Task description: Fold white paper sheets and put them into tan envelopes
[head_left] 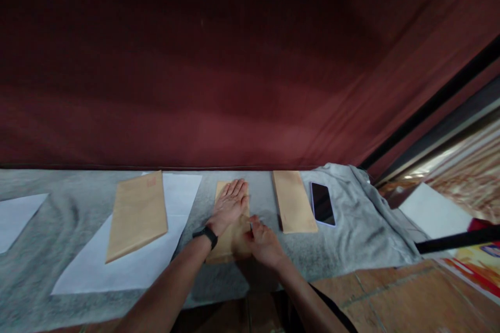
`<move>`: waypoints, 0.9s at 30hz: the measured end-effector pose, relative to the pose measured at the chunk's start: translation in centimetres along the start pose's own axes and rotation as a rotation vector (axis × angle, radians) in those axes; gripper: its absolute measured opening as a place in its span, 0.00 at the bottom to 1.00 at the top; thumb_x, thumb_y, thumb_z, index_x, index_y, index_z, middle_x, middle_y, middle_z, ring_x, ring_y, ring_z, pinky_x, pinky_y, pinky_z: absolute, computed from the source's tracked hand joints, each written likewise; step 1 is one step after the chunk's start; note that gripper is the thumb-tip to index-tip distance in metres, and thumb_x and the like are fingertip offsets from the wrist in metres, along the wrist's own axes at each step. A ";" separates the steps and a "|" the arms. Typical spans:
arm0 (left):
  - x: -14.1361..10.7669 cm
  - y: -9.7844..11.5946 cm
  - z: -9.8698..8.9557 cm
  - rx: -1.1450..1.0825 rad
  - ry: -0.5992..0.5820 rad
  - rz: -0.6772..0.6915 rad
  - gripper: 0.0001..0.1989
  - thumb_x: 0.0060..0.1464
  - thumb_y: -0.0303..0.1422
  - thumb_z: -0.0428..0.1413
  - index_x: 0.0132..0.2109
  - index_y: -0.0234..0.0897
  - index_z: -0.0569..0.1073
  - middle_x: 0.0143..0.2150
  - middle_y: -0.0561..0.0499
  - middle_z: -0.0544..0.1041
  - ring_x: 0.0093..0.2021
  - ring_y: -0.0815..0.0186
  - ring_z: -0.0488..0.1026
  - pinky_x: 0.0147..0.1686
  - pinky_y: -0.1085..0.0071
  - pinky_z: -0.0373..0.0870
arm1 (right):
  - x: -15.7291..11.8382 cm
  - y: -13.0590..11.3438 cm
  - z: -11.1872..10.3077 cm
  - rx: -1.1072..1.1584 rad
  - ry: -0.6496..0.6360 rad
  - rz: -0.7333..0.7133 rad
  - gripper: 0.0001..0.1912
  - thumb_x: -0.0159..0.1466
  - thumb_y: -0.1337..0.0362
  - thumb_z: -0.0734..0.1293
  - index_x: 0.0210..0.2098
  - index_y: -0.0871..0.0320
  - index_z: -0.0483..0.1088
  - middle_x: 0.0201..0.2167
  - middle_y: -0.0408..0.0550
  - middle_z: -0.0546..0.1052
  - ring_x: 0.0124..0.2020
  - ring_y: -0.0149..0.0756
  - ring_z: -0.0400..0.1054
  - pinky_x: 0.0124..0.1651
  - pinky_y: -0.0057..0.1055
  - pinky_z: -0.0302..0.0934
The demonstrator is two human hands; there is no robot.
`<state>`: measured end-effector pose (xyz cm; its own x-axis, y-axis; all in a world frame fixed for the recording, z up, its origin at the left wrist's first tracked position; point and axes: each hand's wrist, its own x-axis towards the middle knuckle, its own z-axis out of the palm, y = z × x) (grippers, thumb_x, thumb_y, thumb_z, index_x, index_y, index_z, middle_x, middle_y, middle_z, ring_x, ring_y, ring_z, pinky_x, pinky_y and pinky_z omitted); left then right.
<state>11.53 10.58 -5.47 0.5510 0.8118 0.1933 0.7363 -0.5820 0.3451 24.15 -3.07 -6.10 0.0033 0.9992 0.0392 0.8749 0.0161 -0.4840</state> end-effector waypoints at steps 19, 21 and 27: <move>-12.8 3.3 -0.9 -0.076 -0.203 0.194 0.29 0.68 0.43 0.45 0.70 0.34 0.63 0.74 0.38 0.59 0.74 0.55 0.54 0.73 0.51 0.48 | 3.1 -1.6 -2.0 0.029 0.091 -0.104 0.17 0.71 0.70 0.58 0.52 0.59 0.75 0.55 0.54 0.77 0.58 0.40 0.68 0.62 0.37 0.60; -14.1 3.8 -1.2 -0.060 -0.220 0.209 0.29 0.67 0.45 0.47 0.68 0.33 0.65 0.73 0.38 0.61 0.74 0.53 0.55 0.72 0.50 0.49 | 2.9 -1.6 -1.4 0.053 0.053 -0.235 0.19 0.72 0.69 0.58 0.58 0.58 0.72 0.62 0.52 0.73 0.63 0.38 0.64 0.67 0.38 0.56; -15.9 4.5 -1.4 -0.071 -0.150 0.201 0.28 0.67 0.44 0.48 0.67 0.34 0.66 0.70 0.37 0.66 0.71 0.51 0.60 0.71 0.48 0.54 | 3.5 -1.3 0.1 0.004 -0.045 -0.306 0.25 0.75 0.60 0.57 0.69 0.54 0.60 0.72 0.52 0.60 0.73 0.40 0.52 0.74 0.45 0.43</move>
<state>5.56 -4.86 -5.67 0.7396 0.6608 0.1282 0.5796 -0.7220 0.3778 23.01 0.46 -5.43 -0.2813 0.9486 0.1448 0.8301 0.3163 -0.4593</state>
